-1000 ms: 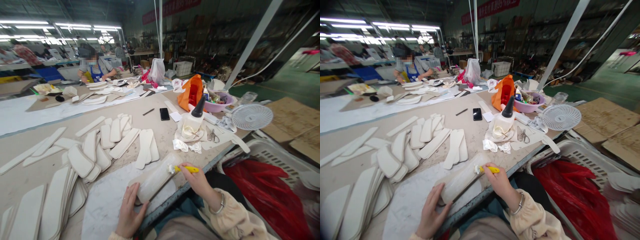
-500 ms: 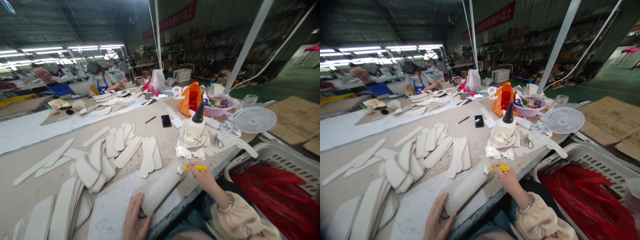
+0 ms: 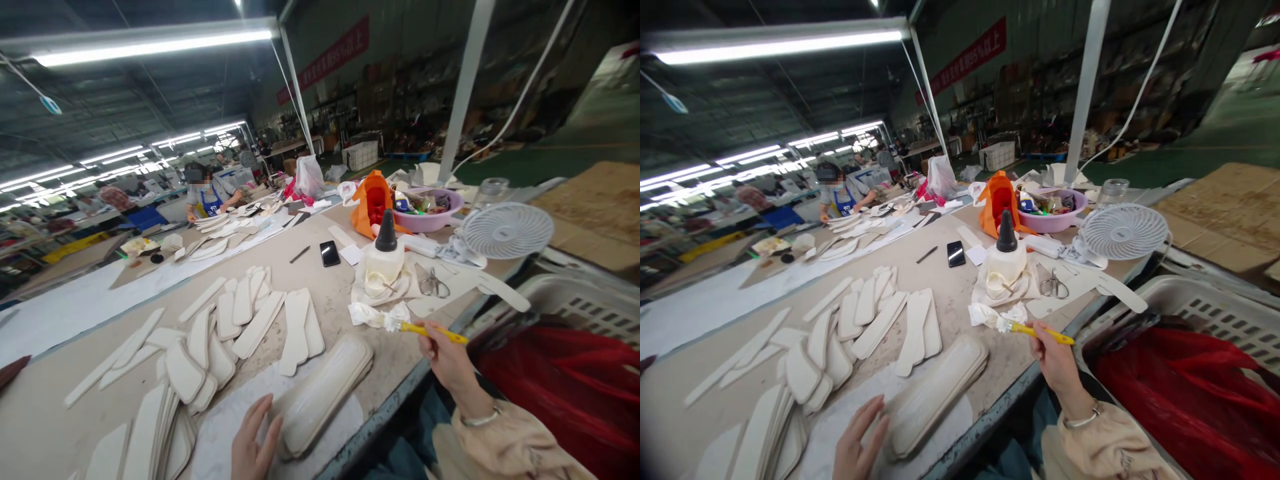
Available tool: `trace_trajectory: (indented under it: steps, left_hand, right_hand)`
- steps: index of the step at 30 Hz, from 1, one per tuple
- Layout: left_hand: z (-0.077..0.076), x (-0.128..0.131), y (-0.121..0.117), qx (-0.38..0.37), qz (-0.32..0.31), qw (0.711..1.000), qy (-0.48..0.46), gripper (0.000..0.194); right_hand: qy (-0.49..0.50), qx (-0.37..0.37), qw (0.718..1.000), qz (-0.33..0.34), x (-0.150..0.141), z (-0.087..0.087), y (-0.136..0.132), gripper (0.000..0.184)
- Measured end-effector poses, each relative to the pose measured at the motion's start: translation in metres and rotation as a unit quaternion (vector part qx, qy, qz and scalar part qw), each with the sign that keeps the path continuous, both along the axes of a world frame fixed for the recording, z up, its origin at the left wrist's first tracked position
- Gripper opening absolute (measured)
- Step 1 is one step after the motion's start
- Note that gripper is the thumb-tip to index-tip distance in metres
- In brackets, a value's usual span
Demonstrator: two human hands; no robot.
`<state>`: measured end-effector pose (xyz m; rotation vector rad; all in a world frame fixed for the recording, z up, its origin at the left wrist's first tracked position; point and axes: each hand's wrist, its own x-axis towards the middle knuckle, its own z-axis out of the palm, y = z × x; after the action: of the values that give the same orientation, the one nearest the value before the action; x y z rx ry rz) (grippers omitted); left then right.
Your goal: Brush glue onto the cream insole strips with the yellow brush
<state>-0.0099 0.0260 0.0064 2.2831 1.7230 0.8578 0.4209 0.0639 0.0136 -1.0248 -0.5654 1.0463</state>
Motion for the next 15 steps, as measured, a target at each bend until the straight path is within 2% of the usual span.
trace_trajectory:
  steps: [4, 7, 10, 15]
  left_hand:
    - [0.019, 0.010, 0.051, -0.088, 0.003, 0.991, 0.096, 0.039]
    - [0.022, 0.028, 0.082, -0.127, -0.011, 0.982, 0.136, 0.049]
    - [0.020, 0.044, 0.098, -0.156, -0.007, 0.973, 0.170, 0.055]
    - [0.027, 0.045, 0.108, -0.174, -0.029, 0.967, 0.184, 0.029]
  right_hand:
    - [0.045, -0.004, 0.999, 0.019, -0.001, -0.001, 0.002, 0.027]
    - [0.075, -0.011, 0.997, 0.030, -0.002, -0.004, 0.001, 0.028]
    - [0.093, -0.011, 0.995, 0.029, 0.000, -0.006, 0.001, 0.027]
    - [0.057, -0.012, 0.998, 0.030, 0.000, -0.008, 0.002, 0.029]
